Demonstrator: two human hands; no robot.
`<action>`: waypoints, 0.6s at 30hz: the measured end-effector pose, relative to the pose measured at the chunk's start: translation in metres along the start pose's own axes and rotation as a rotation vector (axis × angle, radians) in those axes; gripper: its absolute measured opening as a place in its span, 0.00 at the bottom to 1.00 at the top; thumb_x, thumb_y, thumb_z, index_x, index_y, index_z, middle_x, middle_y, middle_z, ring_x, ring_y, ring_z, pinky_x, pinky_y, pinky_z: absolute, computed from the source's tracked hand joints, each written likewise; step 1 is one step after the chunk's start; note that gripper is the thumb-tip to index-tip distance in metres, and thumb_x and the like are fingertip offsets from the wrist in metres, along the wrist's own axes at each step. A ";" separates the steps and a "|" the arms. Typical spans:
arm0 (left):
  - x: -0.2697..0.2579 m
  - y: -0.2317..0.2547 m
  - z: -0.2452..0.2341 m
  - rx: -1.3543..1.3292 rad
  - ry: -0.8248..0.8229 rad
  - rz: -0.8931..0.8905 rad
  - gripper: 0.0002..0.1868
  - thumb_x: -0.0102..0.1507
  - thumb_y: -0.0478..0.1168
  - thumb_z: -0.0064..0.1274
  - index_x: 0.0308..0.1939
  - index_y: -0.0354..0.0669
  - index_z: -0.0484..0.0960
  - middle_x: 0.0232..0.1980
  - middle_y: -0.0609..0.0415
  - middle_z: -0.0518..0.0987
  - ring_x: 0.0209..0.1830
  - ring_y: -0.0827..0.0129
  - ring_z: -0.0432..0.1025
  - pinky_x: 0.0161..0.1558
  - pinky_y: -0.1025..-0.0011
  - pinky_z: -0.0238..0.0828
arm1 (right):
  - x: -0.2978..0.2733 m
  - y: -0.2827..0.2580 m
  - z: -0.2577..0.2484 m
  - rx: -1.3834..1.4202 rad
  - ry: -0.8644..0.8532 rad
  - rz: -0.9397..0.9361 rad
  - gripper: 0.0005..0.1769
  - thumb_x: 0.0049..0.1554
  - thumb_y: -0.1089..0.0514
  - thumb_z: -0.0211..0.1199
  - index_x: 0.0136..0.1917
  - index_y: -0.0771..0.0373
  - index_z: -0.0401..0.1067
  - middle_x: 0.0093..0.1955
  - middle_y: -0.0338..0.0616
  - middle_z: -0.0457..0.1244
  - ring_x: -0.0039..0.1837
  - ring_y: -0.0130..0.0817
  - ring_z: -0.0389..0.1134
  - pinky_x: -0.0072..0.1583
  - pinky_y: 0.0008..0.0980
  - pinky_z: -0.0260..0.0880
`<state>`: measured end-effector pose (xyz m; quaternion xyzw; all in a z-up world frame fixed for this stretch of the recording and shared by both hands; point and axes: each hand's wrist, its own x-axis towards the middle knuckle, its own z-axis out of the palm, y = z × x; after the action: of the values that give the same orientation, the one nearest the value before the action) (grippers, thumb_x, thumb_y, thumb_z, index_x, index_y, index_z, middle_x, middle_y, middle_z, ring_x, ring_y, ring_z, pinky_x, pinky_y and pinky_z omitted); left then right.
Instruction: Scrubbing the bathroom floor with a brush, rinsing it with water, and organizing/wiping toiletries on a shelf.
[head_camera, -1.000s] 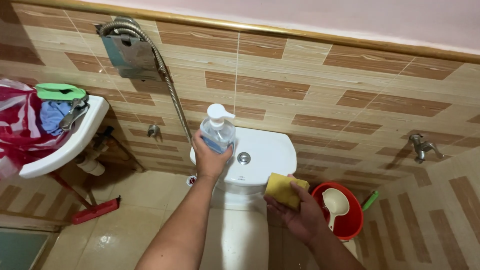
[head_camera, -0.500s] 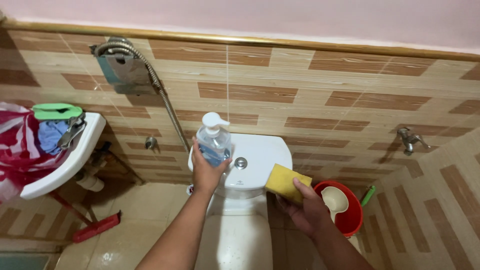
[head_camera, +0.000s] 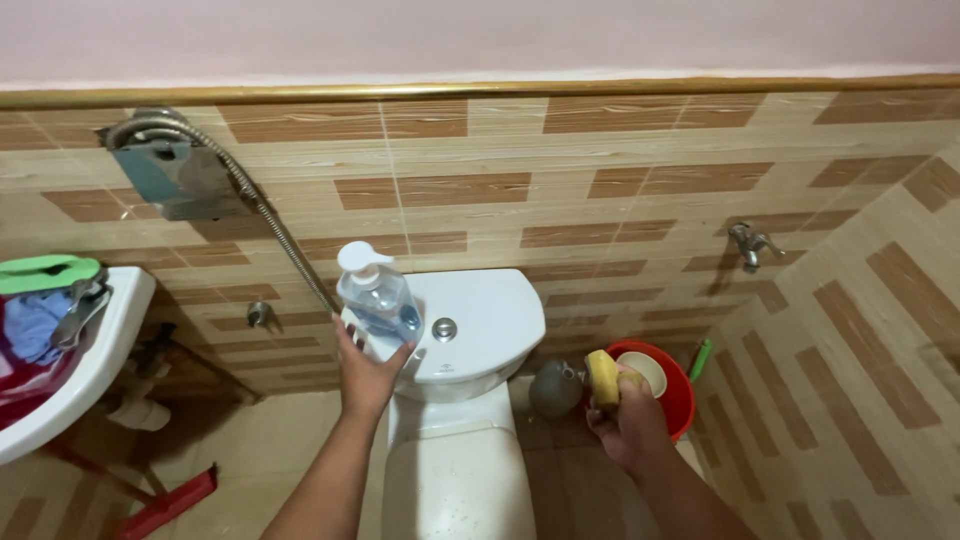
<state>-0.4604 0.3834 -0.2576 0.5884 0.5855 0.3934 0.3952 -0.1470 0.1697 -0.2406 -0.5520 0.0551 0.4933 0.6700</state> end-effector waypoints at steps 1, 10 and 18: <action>-0.002 -0.015 0.004 -0.003 -0.011 0.007 0.72 0.48 0.45 0.75 0.80 0.43 0.34 0.79 0.34 0.53 0.76 0.48 0.58 0.72 0.57 0.59 | -0.005 -0.004 -0.001 0.007 0.008 -0.008 0.16 0.63 0.54 0.47 0.64 0.48 0.63 0.57 0.43 0.62 0.50 0.36 0.62 0.46 0.37 0.65; -0.067 -0.117 0.064 -0.081 0.029 -0.011 0.52 0.54 0.37 0.68 0.76 0.29 0.53 0.66 0.29 0.70 0.64 0.48 0.70 0.63 0.57 0.67 | -0.014 -0.026 -0.062 0.070 0.045 -0.284 0.24 0.54 0.62 0.68 0.62 0.54 0.66 0.51 0.40 0.66 0.47 0.34 0.68 0.39 0.33 0.67; -0.047 -0.126 0.266 -0.271 -0.171 -0.088 0.48 0.53 0.43 0.68 0.73 0.27 0.64 0.47 0.31 0.84 0.47 0.47 0.80 0.60 0.55 0.74 | -0.048 -0.106 -0.163 0.273 0.277 -0.468 0.25 0.56 0.57 0.69 0.64 0.45 0.66 0.53 0.37 0.66 0.50 0.33 0.66 0.43 0.33 0.64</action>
<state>-0.2622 0.3354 -0.4753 0.5347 0.5164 0.3996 0.5364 -0.0181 0.0215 -0.2011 -0.5166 0.0828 0.2337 0.8196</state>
